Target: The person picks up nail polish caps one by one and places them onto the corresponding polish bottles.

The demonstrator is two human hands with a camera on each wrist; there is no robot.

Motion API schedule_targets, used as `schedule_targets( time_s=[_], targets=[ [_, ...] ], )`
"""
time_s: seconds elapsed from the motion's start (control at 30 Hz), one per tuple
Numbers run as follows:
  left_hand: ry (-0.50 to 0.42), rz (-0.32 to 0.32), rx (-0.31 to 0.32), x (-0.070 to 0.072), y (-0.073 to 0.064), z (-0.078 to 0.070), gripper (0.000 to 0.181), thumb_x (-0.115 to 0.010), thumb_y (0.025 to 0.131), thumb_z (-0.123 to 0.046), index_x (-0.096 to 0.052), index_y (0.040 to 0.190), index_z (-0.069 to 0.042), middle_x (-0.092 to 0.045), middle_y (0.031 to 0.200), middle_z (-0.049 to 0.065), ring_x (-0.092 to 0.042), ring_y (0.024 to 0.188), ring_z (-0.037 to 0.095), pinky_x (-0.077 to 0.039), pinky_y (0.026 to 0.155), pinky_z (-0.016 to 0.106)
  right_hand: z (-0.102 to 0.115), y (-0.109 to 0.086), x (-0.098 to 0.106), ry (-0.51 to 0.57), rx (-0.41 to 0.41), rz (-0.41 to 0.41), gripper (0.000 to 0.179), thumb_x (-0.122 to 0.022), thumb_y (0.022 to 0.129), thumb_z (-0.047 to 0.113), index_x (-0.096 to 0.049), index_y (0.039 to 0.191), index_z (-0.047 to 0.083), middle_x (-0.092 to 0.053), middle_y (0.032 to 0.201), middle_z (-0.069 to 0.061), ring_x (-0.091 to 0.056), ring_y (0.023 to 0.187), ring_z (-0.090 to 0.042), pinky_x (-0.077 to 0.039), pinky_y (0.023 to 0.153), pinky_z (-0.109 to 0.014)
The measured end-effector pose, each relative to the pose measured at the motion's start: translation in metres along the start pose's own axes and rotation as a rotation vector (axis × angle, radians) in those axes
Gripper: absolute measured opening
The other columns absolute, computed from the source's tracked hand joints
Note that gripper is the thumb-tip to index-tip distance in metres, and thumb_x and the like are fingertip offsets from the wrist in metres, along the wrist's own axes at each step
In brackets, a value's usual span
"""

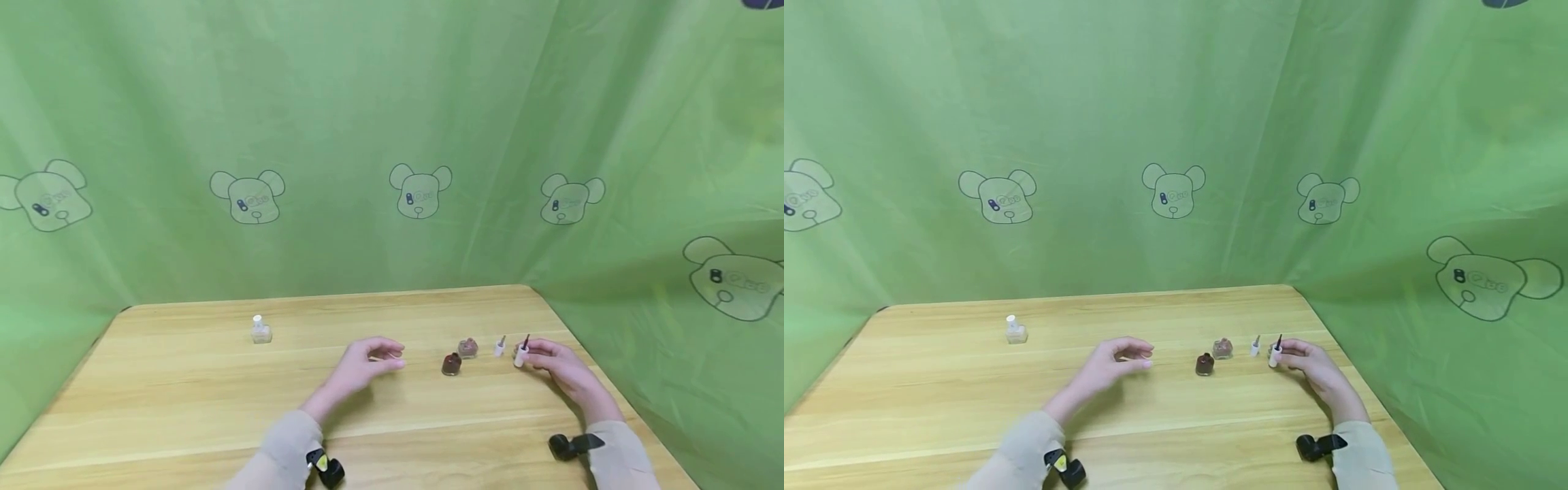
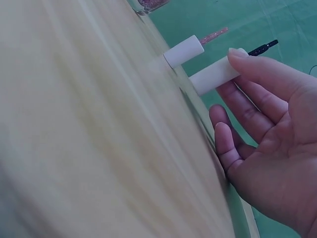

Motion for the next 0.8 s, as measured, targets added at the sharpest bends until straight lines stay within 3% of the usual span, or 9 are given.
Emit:
schedule_targets(
  time_s=[0.27,0.4,0.57,0.8],
  targets=[
    [-0.028,0.002,0.013,-0.021,0.018,0.000,0.037,-0.075,0.084,-0.027,-0.069,0.116,-0.009,-0.071,0.114,0.010,-0.064,0.100,0.017,-0.054,0.084,0.025,0.000,-0.002,-0.001,0.028,-0.008,0.022,0.025,-0.061,0.092,0.003,-0.068,0.099,0.026,-0.068,0.095,0.020,-0.060,0.088,0.001,-0.048,0.078,-0.018],
    [-0.075,-0.014,0.035,-0.030,0.027,-0.002,0.036,-0.077,0.083,-0.025,-0.069,0.115,-0.011,-0.069,0.117,0.012,-0.063,0.104,0.020,-0.052,0.089,0.030,0.001,-0.002,-0.001,0.021,0.003,0.045,0.025,-0.060,0.093,0.003,-0.068,0.101,0.026,-0.069,0.097,0.021,-0.060,0.089,0.002,-0.048,0.079,-0.018],
    [-0.148,-0.032,0.091,-0.041,0.037,0.001,0.038,-0.077,0.082,-0.023,-0.068,0.117,-0.012,-0.068,0.120,0.012,-0.060,0.106,0.022,-0.054,0.087,0.039,0.001,-0.001,-0.001,0.000,0.023,0.068,0.028,-0.059,0.093,0.002,-0.068,0.104,0.026,-0.069,0.100,0.021,-0.060,0.092,0.002,-0.048,0.080,-0.019],
    [-0.221,-0.078,0.097,-0.055,0.044,0.003,0.039,-0.078,0.081,-0.019,-0.067,0.118,-0.011,-0.066,0.124,0.013,-0.056,0.118,0.035,-0.049,0.099,0.038,-0.001,0.000,-0.001,-0.016,0.015,0.073,0.026,-0.062,0.091,0.004,-0.069,0.102,0.027,-0.069,0.099,0.020,-0.060,0.093,-0.001,-0.048,0.080,-0.020]
  ],
)
Point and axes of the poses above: each hand's wrist, its own y-axis towards the middle knuckle, its own x-axis out of the back of the hand, z = x × y, the point moved 5 cm from there along y, towards the middle knuckle
